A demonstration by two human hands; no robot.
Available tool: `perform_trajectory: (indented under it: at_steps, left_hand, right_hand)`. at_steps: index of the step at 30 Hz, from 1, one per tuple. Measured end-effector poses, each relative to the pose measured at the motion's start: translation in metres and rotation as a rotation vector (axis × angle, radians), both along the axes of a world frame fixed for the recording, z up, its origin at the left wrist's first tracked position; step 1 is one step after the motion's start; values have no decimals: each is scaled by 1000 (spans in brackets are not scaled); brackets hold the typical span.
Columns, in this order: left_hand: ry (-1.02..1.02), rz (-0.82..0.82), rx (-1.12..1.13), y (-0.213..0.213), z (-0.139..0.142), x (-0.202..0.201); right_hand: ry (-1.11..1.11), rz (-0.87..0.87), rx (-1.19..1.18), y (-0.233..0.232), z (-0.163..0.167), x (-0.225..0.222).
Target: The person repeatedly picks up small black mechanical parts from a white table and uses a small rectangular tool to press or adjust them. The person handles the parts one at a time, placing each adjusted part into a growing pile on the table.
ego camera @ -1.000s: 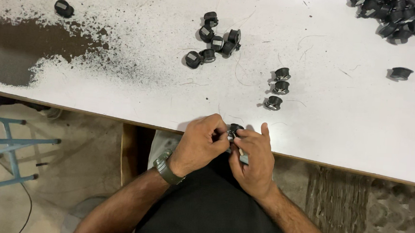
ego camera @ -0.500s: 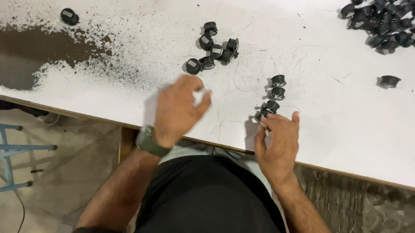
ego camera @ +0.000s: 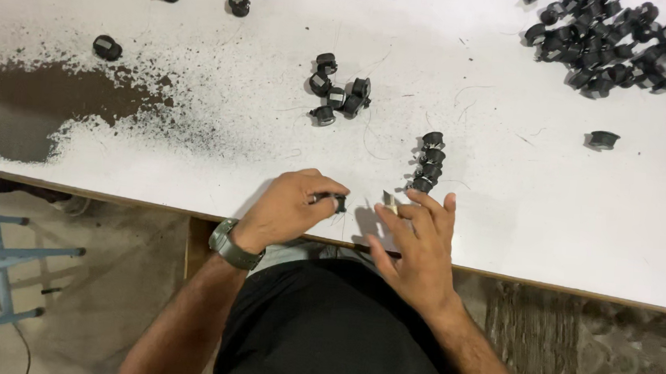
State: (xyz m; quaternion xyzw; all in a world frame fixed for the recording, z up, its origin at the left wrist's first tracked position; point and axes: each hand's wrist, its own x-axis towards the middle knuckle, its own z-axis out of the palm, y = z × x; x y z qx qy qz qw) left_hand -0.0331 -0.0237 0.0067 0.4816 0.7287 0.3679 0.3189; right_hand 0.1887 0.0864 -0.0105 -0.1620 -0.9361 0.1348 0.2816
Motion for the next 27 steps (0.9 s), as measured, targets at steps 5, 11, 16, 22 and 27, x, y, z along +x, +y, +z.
perform_trajectory:
  at_steps: [5, 11, 16, 22, 27]
  left_hand:
    - [-33, -56, -156, -3, 19, 13]
    - [449, -136, 350, -24, 31, 22]
    - [676, -271, 343, -24, 13, 39]
    - [836, -199, 446, -31, -11, 42]
    - [704, -76, 423, -39, -23, 50]
  right_hand:
    - [-53, 52, -13, -8, -5, -21]
    - [-62, 3, -74, -10, -2, -16]
    - [-143, 5, -71, -7, 5, -15]
    - [-88, -13, -61, -11, 3, -16]
    - [-18, -36, -43, -13, -7, -9]
